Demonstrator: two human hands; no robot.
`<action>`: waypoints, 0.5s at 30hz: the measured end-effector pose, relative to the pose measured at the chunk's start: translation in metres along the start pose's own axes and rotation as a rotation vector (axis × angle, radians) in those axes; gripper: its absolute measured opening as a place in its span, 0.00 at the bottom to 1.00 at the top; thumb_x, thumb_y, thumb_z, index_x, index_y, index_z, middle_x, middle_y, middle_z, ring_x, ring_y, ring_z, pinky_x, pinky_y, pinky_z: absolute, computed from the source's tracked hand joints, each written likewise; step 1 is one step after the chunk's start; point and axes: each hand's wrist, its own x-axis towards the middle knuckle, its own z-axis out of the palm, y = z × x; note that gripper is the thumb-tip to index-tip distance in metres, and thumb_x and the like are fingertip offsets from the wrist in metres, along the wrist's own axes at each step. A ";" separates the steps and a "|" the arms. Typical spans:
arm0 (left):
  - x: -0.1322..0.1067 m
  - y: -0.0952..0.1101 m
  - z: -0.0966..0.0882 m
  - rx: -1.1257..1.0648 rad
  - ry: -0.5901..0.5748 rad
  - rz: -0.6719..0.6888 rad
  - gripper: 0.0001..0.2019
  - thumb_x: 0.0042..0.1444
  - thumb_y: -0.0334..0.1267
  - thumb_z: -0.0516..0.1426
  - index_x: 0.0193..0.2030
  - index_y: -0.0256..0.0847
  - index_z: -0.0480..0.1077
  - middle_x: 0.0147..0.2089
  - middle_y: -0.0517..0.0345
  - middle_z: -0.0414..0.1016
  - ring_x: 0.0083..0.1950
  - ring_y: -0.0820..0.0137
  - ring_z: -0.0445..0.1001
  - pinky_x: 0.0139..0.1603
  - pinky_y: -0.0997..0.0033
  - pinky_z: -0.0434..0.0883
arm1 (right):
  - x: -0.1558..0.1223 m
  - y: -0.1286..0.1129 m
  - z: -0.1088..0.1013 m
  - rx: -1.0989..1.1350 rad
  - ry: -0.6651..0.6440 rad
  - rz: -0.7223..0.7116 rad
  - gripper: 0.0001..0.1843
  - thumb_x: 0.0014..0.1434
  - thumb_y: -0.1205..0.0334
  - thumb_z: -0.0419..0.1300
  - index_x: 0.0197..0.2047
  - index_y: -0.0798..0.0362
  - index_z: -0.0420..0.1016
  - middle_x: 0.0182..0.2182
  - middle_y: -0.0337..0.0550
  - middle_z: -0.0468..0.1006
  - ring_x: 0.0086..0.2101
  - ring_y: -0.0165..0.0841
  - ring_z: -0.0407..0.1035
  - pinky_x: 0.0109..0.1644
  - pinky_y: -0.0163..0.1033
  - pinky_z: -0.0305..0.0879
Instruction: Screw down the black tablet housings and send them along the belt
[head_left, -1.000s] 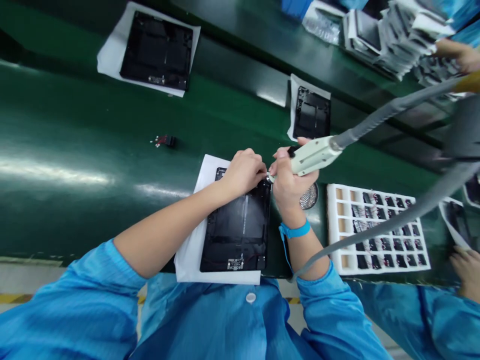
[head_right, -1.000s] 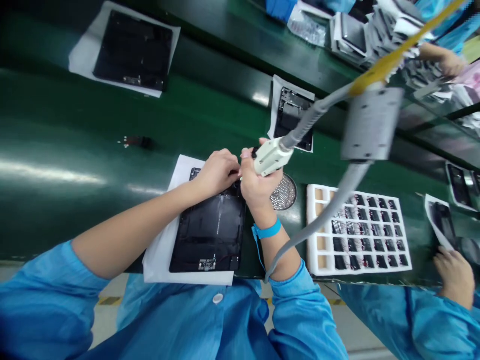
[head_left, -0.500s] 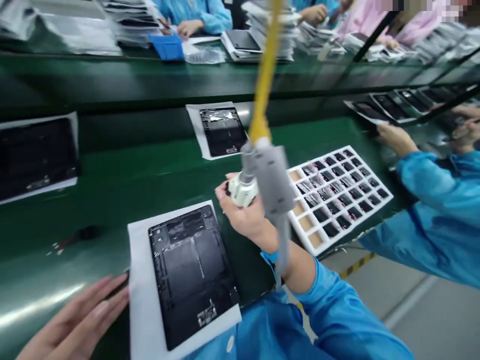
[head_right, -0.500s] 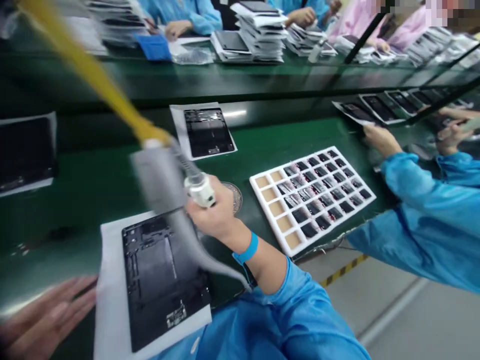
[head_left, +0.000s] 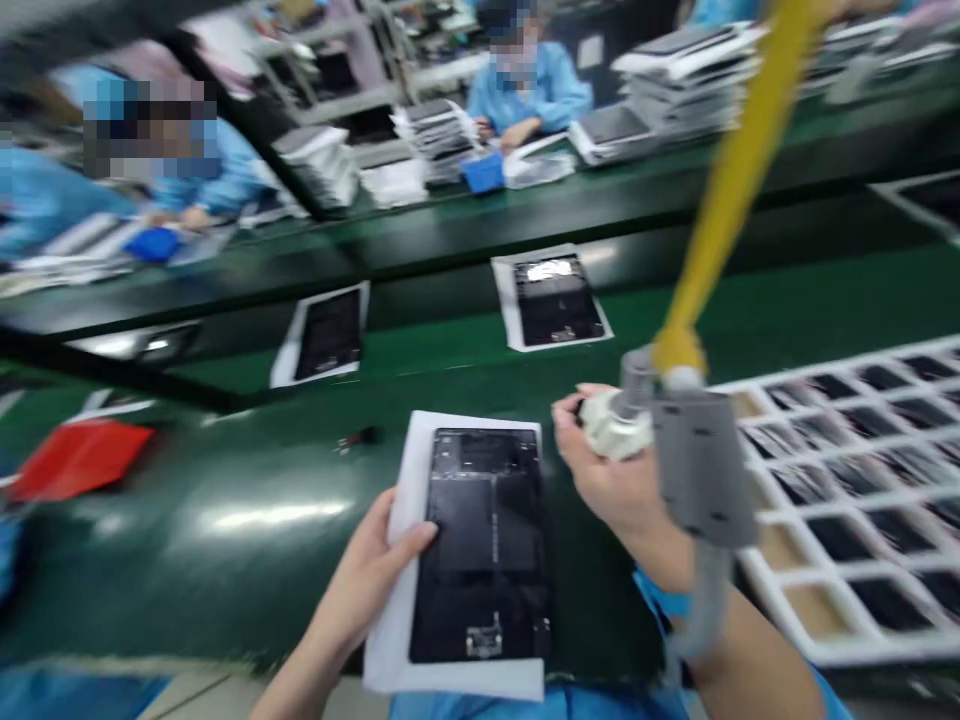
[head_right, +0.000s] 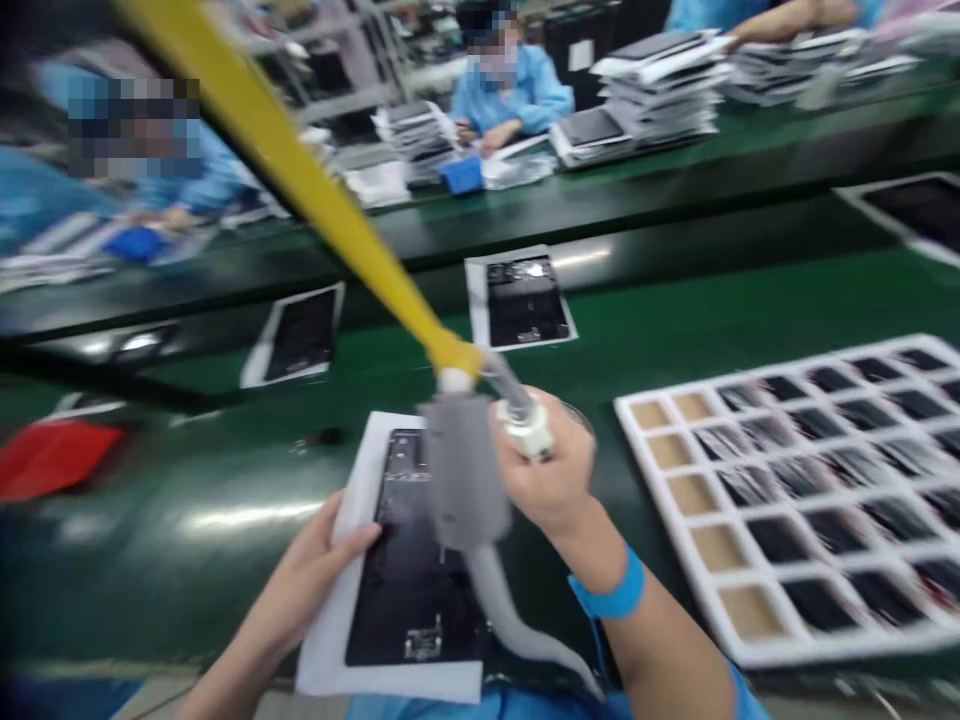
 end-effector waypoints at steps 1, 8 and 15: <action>0.002 0.010 -0.001 0.024 -0.014 0.073 0.36 0.58 0.59 0.73 0.70 0.49 0.76 0.65 0.49 0.87 0.64 0.45 0.86 0.66 0.48 0.83 | -0.001 0.002 -0.002 -0.020 -0.004 0.052 0.15 0.63 0.57 0.76 0.52 0.49 0.84 0.40 0.44 0.90 0.36 0.39 0.85 0.44 0.46 0.85; 0.087 0.094 -0.057 0.201 0.013 0.505 0.42 0.57 0.45 0.74 0.79 0.50 0.73 0.79 0.50 0.76 0.78 0.45 0.75 0.84 0.43 0.69 | 0.004 -0.006 -0.001 -0.206 0.015 0.054 0.15 0.64 0.51 0.76 0.48 0.48 0.82 0.37 0.43 0.89 0.37 0.44 0.86 0.51 0.53 0.84; 0.276 0.160 -0.064 0.046 0.318 0.293 0.27 0.62 0.28 0.68 0.68 0.35 0.77 0.58 0.43 0.89 0.59 0.56 0.87 0.64 0.60 0.82 | -0.002 0.003 -0.011 -0.255 -0.021 0.136 0.24 0.65 0.40 0.75 0.51 0.50 0.81 0.37 0.45 0.87 0.42 0.46 0.85 0.56 0.54 0.83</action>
